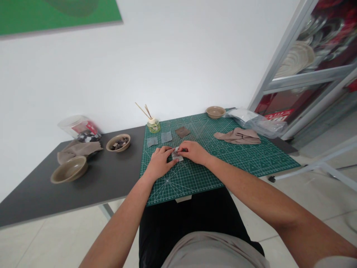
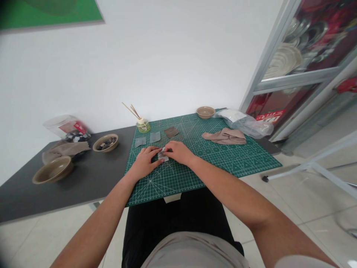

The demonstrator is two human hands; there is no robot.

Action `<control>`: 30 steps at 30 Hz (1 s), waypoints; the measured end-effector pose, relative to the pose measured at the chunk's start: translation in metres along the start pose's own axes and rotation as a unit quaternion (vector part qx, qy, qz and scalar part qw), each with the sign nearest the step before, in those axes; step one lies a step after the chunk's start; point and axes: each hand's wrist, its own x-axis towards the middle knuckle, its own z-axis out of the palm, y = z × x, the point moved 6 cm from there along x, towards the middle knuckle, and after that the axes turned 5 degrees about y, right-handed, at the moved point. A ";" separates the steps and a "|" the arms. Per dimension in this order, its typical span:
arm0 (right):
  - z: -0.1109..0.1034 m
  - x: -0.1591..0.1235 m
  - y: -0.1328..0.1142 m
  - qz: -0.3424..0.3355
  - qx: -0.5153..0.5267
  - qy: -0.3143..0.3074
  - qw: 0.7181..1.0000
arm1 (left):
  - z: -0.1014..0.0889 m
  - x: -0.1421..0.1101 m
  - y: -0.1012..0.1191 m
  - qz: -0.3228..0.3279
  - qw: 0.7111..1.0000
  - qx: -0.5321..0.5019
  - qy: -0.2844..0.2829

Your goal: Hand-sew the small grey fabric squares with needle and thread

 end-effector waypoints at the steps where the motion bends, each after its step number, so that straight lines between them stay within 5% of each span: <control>1: 0.000 0.000 -0.001 -0.007 0.007 -0.005 1.000 | 0.000 0.000 0.000 0.000 1.000 -0.001 0.000; 30: 0.003 -0.003 -0.004 -0.027 0.006 -0.011 1.000 | -0.004 -0.001 0.004 -0.011 1.000 0.001 -0.009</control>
